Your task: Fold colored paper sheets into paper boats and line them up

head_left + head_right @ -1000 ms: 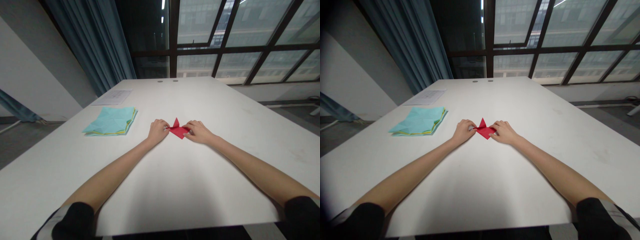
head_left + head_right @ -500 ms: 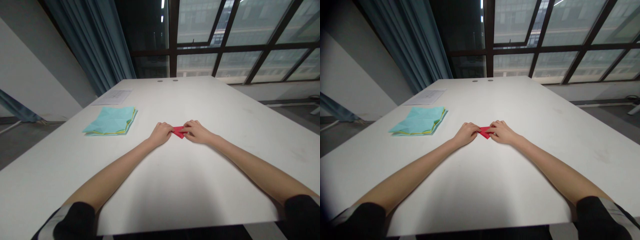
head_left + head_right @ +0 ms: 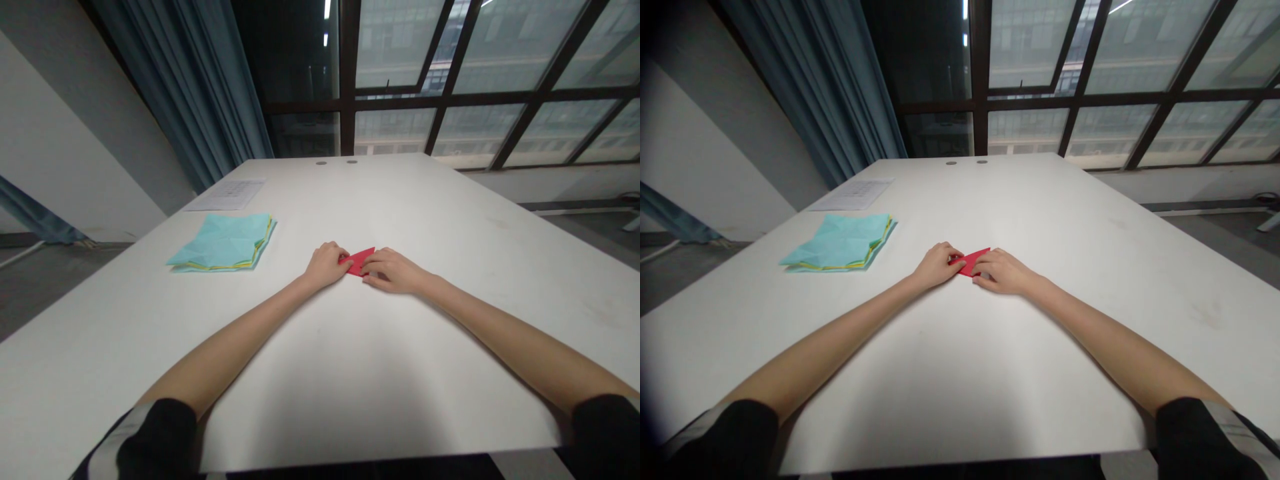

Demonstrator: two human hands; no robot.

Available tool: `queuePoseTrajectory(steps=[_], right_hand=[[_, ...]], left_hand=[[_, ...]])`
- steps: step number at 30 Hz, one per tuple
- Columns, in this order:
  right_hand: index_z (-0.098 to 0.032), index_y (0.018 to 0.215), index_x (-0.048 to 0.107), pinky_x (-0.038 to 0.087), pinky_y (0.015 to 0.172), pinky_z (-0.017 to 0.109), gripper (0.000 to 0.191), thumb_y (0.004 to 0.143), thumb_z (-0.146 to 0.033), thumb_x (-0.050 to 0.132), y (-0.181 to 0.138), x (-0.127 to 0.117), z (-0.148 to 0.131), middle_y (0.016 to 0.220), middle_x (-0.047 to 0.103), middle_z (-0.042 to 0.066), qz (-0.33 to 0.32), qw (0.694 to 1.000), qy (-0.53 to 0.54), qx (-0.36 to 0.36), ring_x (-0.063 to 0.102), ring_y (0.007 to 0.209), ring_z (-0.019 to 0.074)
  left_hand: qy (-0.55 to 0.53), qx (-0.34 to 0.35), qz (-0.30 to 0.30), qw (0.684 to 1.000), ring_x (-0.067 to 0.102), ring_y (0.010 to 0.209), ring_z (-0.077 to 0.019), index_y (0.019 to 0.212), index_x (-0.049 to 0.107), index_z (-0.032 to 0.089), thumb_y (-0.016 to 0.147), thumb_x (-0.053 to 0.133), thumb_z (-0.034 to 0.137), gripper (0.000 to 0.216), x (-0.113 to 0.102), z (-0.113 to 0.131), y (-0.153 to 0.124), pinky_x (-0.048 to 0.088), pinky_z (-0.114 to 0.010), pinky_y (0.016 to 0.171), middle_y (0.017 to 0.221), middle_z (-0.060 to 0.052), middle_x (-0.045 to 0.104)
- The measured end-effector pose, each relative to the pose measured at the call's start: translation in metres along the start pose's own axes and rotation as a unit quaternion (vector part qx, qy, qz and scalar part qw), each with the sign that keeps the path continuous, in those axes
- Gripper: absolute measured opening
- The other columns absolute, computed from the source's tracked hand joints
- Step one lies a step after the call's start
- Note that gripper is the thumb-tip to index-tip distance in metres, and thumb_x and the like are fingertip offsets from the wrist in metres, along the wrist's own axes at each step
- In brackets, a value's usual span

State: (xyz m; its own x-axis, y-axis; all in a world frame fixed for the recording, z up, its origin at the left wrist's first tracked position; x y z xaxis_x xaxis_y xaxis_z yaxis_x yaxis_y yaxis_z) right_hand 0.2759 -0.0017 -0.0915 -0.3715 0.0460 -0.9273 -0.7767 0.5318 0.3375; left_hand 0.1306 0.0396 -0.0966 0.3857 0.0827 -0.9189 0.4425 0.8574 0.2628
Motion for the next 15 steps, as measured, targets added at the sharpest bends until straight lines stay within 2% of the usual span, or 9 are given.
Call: queuePoseTrajectory(steps=[3, 6, 10, 12, 15], right_hand=[[-0.018, 0.092, 0.066, 0.040, 0.080, 0.035, 0.023, 0.087, -0.030, 0.047, -0.001, 0.001, 0.001, 0.095, 0.067, 0.007, 0.005, 1.000, -0.008, -0.003, 0.060, 0.086, 0.0192], [-0.018, 0.090, 0.067, 0.040, 0.080, 0.036, 0.025, 0.087, -0.033, 0.047, 0.000, 0.001, 0.001, 0.097, 0.067, 0.008, 0.015, 1.000, -0.025, 0.002, 0.060, 0.086, 0.0195], [-0.017, 0.090, 0.068, 0.042, 0.077, 0.037, 0.028, 0.088, -0.033, 0.046, 0.001, -0.002, 0.000, 0.099, 0.066, 0.010, 0.032, 0.998, -0.058, 0.023, 0.059, 0.087, 0.0214], [-0.016, 0.091, 0.068, 0.043, 0.078, 0.038, 0.027, 0.088, -0.030, 0.045, 0.003, -0.003, 0.000, 0.100, 0.066, 0.010, 0.044, 0.997, -0.059, 0.035, 0.058, 0.088, 0.0220], [-0.016, 0.096, 0.067, 0.044, 0.083, 0.037, 0.026, 0.088, -0.026, 0.044, 0.005, -0.006, 0.001, 0.101, 0.067, 0.010, 0.075, 0.994, -0.014, 0.072, 0.058, 0.092, 0.0217]], left_hand=[[-0.109, -0.063, -0.003, 0.992, 0.058, 0.076, -0.0180, 0.084, 0.070, 0.018, 0.072, 0.061, 0.027, 0.018, 0.002, -0.007, 0.003, 0.044, -0.029, 0.071, 0.083, -0.005, 0.066], [-0.234, -0.119, 0.007, 0.965, 0.056, 0.063, -0.0136, 0.076, 0.066, 0.016, 0.065, 0.065, 0.021, 0.012, 0.002, -0.009, 0.004, 0.043, -0.026, 0.062, 0.070, -0.001, 0.064], [-0.437, -0.178, 0.005, 0.881, 0.050, 0.049, -0.0085, 0.070, 0.059, 0.015, 0.063, 0.065, 0.013, 0.009, 0.006, -0.002, 0.002, 0.038, -0.021, 0.051, 0.055, 0.003, 0.057], [-0.517, -0.185, 0.013, 0.835, 0.050, 0.048, -0.0073, 0.070, 0.056, 0.014, 0.062, 0.065, 0.011, 0.013, 0.006, 0.003, 0.001, 0.037, -0.019, 0.049, 0.055, 0.003, 0.057], [-0.592, -0.185, 0.034, 0.784, 0.054, 0.050, -0.0075, 0.074, 0.054, 0.014, 0.061, 0.068, 0.010, 0.020, 0.007, 0.008, 0.000, 0.040, -0.019, 0.051, 0.060, 0.002, 0.061]])
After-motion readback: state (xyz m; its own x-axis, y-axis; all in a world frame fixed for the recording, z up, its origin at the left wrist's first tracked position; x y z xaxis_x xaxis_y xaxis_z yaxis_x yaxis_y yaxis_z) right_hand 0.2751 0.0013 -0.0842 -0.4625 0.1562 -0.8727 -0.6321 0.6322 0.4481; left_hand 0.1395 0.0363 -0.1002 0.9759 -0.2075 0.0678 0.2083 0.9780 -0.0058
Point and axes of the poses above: each hand's wrist, its own y-axis towards the middle knuckle, its own x-axis out of the palm, z = x × y, the point moved 5 cm from there along y, towards the middle knuckle
